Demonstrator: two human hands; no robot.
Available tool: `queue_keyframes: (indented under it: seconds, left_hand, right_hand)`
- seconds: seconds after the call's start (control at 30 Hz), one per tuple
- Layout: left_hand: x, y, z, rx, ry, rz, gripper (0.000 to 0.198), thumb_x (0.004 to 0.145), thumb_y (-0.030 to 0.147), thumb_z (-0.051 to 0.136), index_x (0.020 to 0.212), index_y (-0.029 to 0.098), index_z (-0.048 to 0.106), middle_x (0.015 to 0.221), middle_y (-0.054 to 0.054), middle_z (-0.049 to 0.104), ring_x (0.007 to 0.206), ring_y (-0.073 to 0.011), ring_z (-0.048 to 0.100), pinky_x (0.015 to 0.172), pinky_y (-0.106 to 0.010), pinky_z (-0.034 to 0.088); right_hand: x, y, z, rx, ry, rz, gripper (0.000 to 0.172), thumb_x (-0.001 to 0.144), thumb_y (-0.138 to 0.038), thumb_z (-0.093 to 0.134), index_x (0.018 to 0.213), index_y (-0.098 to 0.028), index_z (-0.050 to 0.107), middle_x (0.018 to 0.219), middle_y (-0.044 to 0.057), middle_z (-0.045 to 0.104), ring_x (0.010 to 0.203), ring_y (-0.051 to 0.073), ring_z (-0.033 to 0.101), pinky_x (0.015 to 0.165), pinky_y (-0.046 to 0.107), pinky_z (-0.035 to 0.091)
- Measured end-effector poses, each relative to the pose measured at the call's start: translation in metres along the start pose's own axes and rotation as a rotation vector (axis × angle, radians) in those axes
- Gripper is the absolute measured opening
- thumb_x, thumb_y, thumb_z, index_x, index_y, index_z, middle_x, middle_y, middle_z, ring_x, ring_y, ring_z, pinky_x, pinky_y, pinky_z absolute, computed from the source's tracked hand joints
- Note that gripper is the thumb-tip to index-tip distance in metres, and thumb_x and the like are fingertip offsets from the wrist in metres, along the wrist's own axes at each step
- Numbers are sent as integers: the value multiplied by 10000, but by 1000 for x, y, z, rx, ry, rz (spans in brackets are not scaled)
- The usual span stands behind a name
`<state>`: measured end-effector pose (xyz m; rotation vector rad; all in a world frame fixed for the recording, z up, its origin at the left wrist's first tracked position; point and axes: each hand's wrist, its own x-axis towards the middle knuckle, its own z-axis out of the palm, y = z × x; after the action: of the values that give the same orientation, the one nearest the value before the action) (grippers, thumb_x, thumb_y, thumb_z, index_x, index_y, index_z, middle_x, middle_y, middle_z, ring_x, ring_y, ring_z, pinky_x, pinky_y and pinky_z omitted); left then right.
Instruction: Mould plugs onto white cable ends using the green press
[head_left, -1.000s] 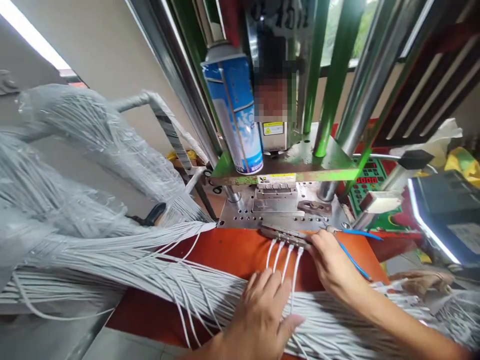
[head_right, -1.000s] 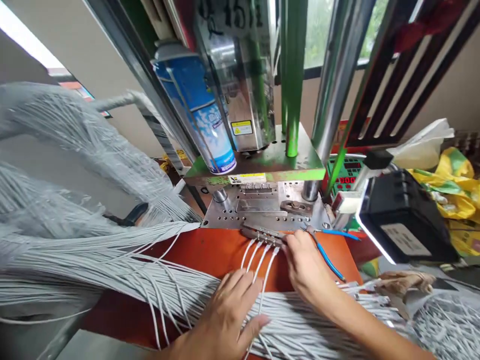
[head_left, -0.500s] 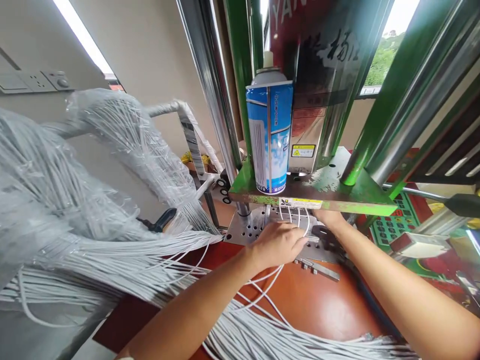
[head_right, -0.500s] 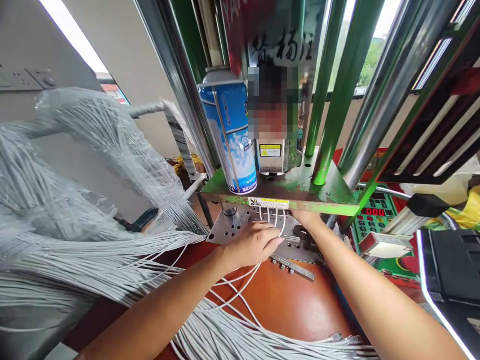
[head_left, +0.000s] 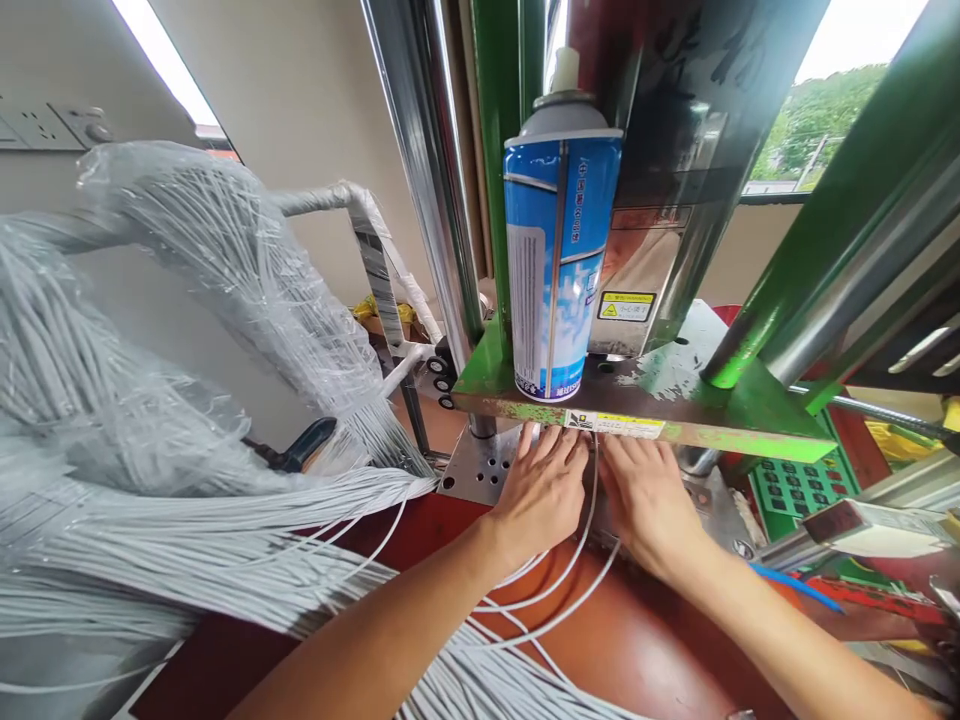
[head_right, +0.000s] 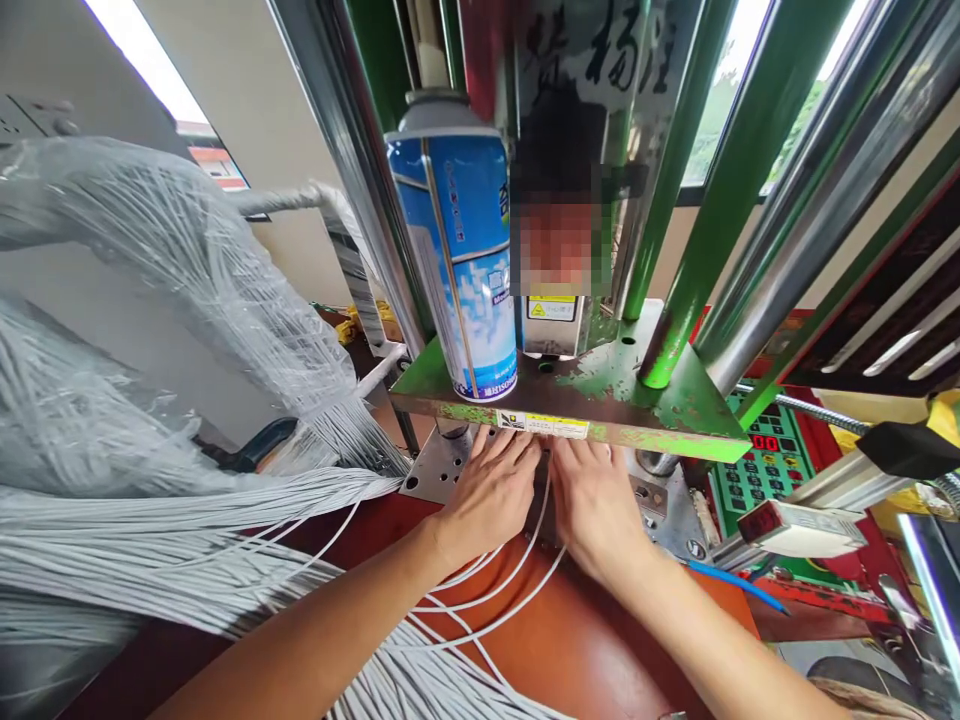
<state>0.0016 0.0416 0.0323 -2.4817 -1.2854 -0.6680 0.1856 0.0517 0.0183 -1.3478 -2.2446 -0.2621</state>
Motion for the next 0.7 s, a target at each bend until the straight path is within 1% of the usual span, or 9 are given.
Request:
queue_keyframes:
  seconds: [0.07, 0.13, 0.23, 0.37, 0.5, 0.57, 0.6, 0.63, 0.7]
  left_hand:
    - [-1, 4, 3, 31, -18, -21, 473, 970, 207, 477, 1431, 137, 554, 1444, -135, 604, 1365, -295, 508, 1260, -565, 255]
    - [0, 6, 8, 51, -15, -38, 498, 974, 207, 457, 1457, 123, 537, 1448, -143, 602, 1377, -306, 500, 1265, -569, 236]
    - [4, 6, 15, 43, 11, -38, 475, 985, 220, 436, 1431, 127, 571, 1433, -143, 617, 1359, -308, 520, 1253, -550, 268]
    - [14, 3, 18, 13, 12, -26, 430, 984, 217, 452, 1371, 121, 614, 1386, -152, 645, 1307, -300, 568, 1224, -518, 334]
    - [11, -3, -2, -86, -5, -40, 435, 1024, 252, 438, 1427, 144, 564, 1460, -144, 596, 1378, -278, 538, 1237, -510, 341]
    - [-13, -9, -22, -145, 0, -43, 501, 1050, 350, 434, 1514, 168, 476, 1588, -158, 463, 1476, -286, 442, 1235, -507, 355]
    - [-34, -11, -33, -169, 2, -35, 550, 1054, 396, 427, 1557, 173, 421, 1646, -167, 371, 1524, -297, 370, 1232, -508, 361]
    - [-61, -13, -44, -189, 10, -18, 590, 1057, 420, 411, 1592, 175, 366, 1685, -168, 286, 1561, -302, 294, 1230, -499, 367]
    - [-128, -16, -61, -193, -2, 27, 694, 1053, 492, 370, 1651, 169, 228, 1699, -180, 228, 1576, -330, 240, 1217, -519, 379]
  right_hand:
    - [-12, -17, 1, -91, -15, -46, 538, 981, -150, 374, 1510, -111, 463, 1469, 160, 584, 1346, 326, 497, 1169, 547, 290]
    - [-13, -26, 4, -150, -11, -33, 550, 974, -134, 370, 1513, -58, 451, 1493, 188, 560, 1369, 340, 478, 1189, 580, 242]
    - [-4, -29, 11, -152, -28, 57, 487, 990, -160, 372, 1431, -49, 545, 1408, 216, 619, 1308, 363, 527, 1164, 604, 269]
    - [7, -26, 17, -122, 8, 105, 483, 982, -150, 372, 1415, -34, 553, 1373, 221, 639, 1287, 374, 548, 1158, 614, 294]
    - [1, -19, 0, -81, 41, 70, 460, 1034, -232, 357, 1419, -54, 535, 1414, 192, 619, 1311, 317, 561, 1151, 544, 384]
    - [-24, -15, -17, -24, 84, 40, 497, 1060, -316, 355, 1490, -95, 469, 1514, 171, 540, 1410, 306, 487, 1167, 539, 394]
    - [-44, -14, -26, 20, 108, 26, 530, 1060, -353, 372, 1537, -128, 420, 1567, 153, 486, 1461, 305, 431, 1178, 546, 391]
    - [-69, -13, -34, 78, 136, 6, 561, 1052, -383, 402, 1574, -181, 378, 1599, 121, 452, 1493, 305, 390, 1186, 555, 390]
    - [-129, -13, -46, 159, 115, 5, 667, 1009, -430, 482, 1628, -261, 299, 1624, 78, 420, 1481, 310, 415, 1158, 528, 448]
